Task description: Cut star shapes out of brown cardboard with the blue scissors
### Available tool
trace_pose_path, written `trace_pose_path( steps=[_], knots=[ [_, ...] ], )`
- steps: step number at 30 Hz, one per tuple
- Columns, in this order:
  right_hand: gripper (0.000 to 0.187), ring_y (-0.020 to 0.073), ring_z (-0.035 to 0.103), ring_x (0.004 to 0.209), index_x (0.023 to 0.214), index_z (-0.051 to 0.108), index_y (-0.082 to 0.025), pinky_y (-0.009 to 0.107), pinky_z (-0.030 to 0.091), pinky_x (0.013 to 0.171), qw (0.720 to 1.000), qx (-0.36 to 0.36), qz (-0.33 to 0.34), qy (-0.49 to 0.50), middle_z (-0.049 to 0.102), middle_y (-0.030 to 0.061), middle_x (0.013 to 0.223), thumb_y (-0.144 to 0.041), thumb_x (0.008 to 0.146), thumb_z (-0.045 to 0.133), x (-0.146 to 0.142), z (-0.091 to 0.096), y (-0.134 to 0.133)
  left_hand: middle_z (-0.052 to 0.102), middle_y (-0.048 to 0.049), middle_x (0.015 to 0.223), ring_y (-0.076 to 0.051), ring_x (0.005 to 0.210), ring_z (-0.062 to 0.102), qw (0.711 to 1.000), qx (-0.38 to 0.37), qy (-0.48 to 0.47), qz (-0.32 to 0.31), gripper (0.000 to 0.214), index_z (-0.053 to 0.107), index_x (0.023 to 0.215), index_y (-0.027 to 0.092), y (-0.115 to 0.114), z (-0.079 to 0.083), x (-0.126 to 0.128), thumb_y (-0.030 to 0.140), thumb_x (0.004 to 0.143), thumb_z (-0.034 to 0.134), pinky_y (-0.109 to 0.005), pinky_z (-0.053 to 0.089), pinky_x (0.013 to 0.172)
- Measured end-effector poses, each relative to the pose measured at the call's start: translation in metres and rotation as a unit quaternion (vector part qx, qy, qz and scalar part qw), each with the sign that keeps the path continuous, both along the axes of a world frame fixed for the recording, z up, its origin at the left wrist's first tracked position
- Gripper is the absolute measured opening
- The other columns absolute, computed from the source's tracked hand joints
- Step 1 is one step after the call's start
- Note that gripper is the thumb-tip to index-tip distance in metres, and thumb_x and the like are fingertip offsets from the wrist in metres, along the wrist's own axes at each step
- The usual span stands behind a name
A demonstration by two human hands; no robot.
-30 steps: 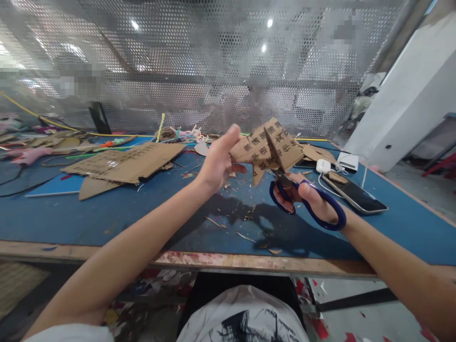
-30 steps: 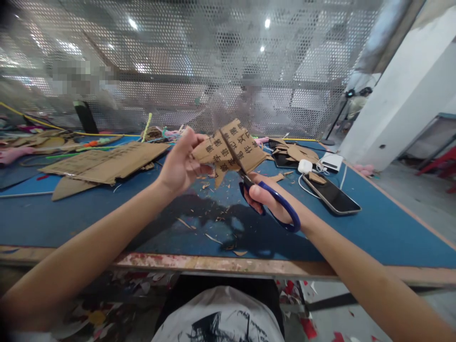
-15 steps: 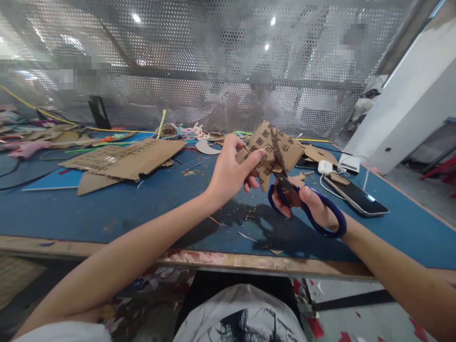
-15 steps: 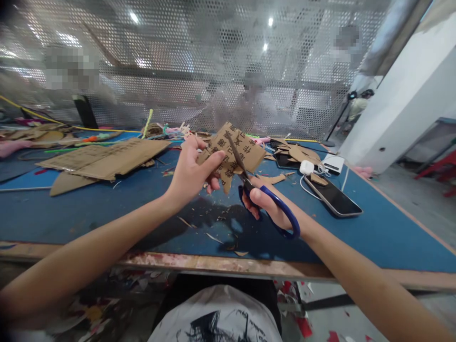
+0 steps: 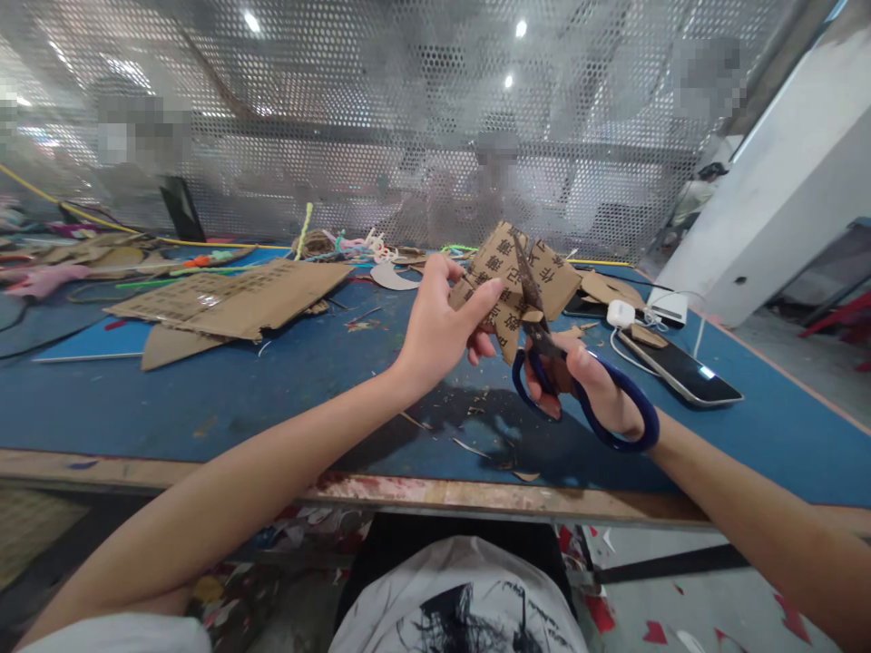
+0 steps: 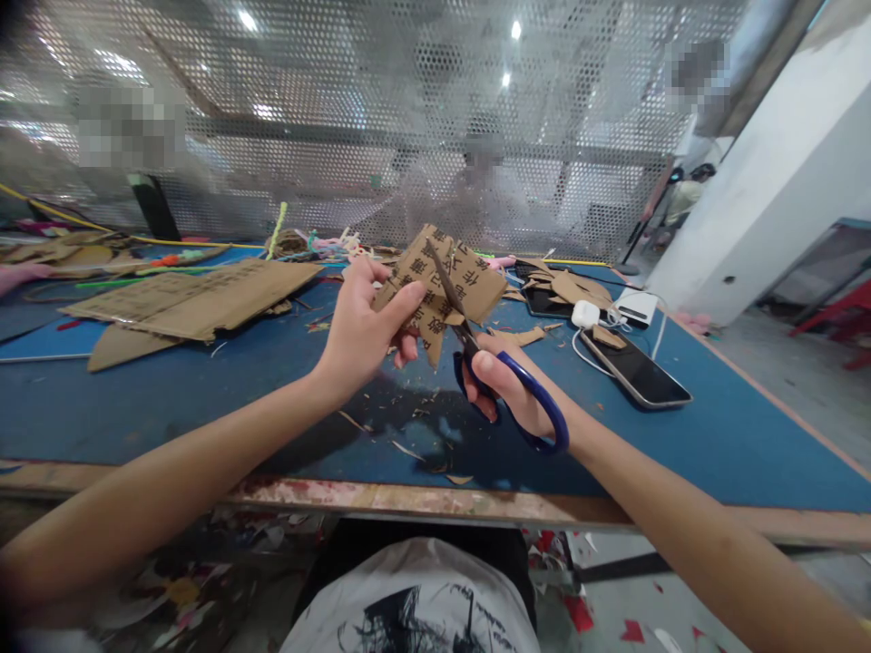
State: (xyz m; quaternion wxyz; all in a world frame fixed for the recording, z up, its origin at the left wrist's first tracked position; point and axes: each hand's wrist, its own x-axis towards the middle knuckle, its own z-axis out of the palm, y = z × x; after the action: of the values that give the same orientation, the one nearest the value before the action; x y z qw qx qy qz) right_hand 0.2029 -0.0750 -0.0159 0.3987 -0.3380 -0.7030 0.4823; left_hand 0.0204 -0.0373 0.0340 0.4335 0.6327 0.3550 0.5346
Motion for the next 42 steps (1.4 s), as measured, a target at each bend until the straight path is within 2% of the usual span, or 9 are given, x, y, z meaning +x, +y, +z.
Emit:
trace_pose_path(
  steps=[7, 13, 28, 32, 35, 37, 39, 40, 42],
  knots=[
    [0.055, 0.0165, 0.048, 0.063, 0.096, 0.054, -0.025, 0.031, 0.044, 0.057, 0.996, -0.015, 0.054, 0.063, 0.051, 0.0040, 0.084, -0.075, 0.082, 0.038, -0.004, 0.002, -0.004, 0.042, 0.0122, 0.048, -0.007, 0.034, 0.047, 0.999, -0.008, 0.006, -0.030, 0.039, 0.033, 0.088, 0.025, 0.004, 0.003, -0.005, 0.042, 0.076, 0.067, -0.017, 0.033, 0.037],
    [0.052, 0.0161, 0.047, 0.063, 0.082, 0.052, -0.023, 0.031, 0.043, 0.056, 0.998, -0.006, 0.048, 0.047, 0.049, 0.0028, 0.078, -0.074, 0.082, 0.039, -0.002, 0.005, -0.007, 0.044, 0.0107, 0.051, -0.010, 0.038, 0.051, 0.998, -0.010, 0.026, -0.060, 0.040, 0.036, 0.091, 0.026, 0.008, 0.004, -0.011, 0.041, 0.075, 0.069, -0.019, 0.035, 0.040],
    [0.057, 0.0113, 0.042, 0.043, 0.077, 0.049, -0.022, 0.027, 0.034, 0.038, 0.999, -0.017, -0.029, 0.032, 0.047, -0.0005, 0.063, -0.078, 0.080, 0.035, -0.012, -0.003, -0.007, 0.044, 0.0112, 0.050, -0.007, 0.034, 0.047, 0.999, -0.014, 0.005, -0.041, 0.042, 0.037, 0.090, 0.026, 0.006, 0.000, -0.005, 0.044, 0.072, 0.071, -0.017, 0.029, 0.037],
    [0.057, 0.0121, 0.042, 0.048, 0.080, 0.046, -0.022, 0.027, 0.038, 0.045, 0.999, 0.025, -0.028, -0.040, 0.048, -0.0007, 0.066, -0.078, 0.081, 0.032, -0.005, 0.004, 0.005, 0.047, 0.0108, 0.052, -0.007, 0.037, 0.047, 0.999, -0.002, -0.031, 0.020, 0.048, 0.039, 0.094, 0.026, 0.027, 0.006, -0.015, 0.050, 0.069, 0.072, -0.017, 0.030, 0.039],
    [0.053, 0.0148, 0.045, 0.051, 0.075, 0.046, -0.023, 0.028, 0.038, 0.050, 0.966, 0.061, -0.139, -0.209, 0.049, -0.0012, 0.060, -0.076, 0.077, 0.043, 0.014, 0.010, 0.021, 0.050, 0.0091, 0.056, -0.006, 0.040, 0.049, 0.986, 0.026, -0.103, 0.126, 0.056, 0.039, 0.101, 0.024, 0.055, 0.010, -0.033, 0.060, 0.069, 0.068, -0.017, 0.031, 0.041],
    [0.048, 0.0194, 0.052, 0.057, 0.071, 0.047, -0.023, 0.031, 0.040, 0.055, 0.896, 0.071, -0.251, -0.360, 0.054, 0.0012, 0.060, -0.069, 0.067, 0.063, 0.031, 0.011, 0.035, 0.052, 0.0087, 0.058, -0.006, 0.041, 0.050, 0.974, 0.051, -0.130, 0.179, 0.058, 0.038, 0.104, 0.024, 0.069, 0.010, -0.043, 0.062, 0.069, 0.066, -0.018, 0.031, 0.041],
    [0.040, 0.0267, 0.061, 0.069, 0.070, 0.054, -0.022, 0.035, 0.045, 0.064, 0.848, 0.059, -0.272, -0.451, 0.062, 0.0076, 0.070, -0.054, 0.060, 0.075, 0.045, 0.012, 0.046, 0.056, 0.0069, 0.060, -0.008, 0.043, 0.052, 0.976, 0.062, -0.119, 0.170, 0.057, 0.039, 0.104, 0.023, 0.072, 0.006, -0.044, 0.059, 0.069, 0.068, -0.018, 0.033, 0.041],
    [0.036, 0.0302, 0.063, 0.078, 0.071, 0.057, -0.020, 0.038, 0.047, 0.070, 0.840, 0.072, -0.281, -0.458, 0.065, 0.0110, 0.079, -0.048, 0.058, 0.077, 0.049, 0.012, 0.049, 0.058, 0.0052, 0.063, -0.008, 0.044, 0.054, 0.982, 0.061, -0.101, 0.149, 0.056, 0.040, 0.103, 0.022, 0.069, 0.003, -0.041, 0.056, 0.069, 0.070, -0.019, 0.035, 0.042],
    [0.035, 0.0321, 0.063, 0.092, 0.080, 0.063, -0.018, 0.041, 0.048, 0.080, 0.871, 0.101, -0.295, -0.379, 0.066, 0.0140, 0.094, -0.043, 0.060, 0.077, 0.047, 0.014, 0.050, 0.063, 0.0010, 0.071, -0.010, 0.048, 0.057, 0.993, 0.051, -0.059, 0.087, 0.051, 0.044, 0.100, 0.021, 0.058, -0.005, -0.030, 0.051, 0.070, 0.071, -0.020, 0.039, 0.042]
  ],
)
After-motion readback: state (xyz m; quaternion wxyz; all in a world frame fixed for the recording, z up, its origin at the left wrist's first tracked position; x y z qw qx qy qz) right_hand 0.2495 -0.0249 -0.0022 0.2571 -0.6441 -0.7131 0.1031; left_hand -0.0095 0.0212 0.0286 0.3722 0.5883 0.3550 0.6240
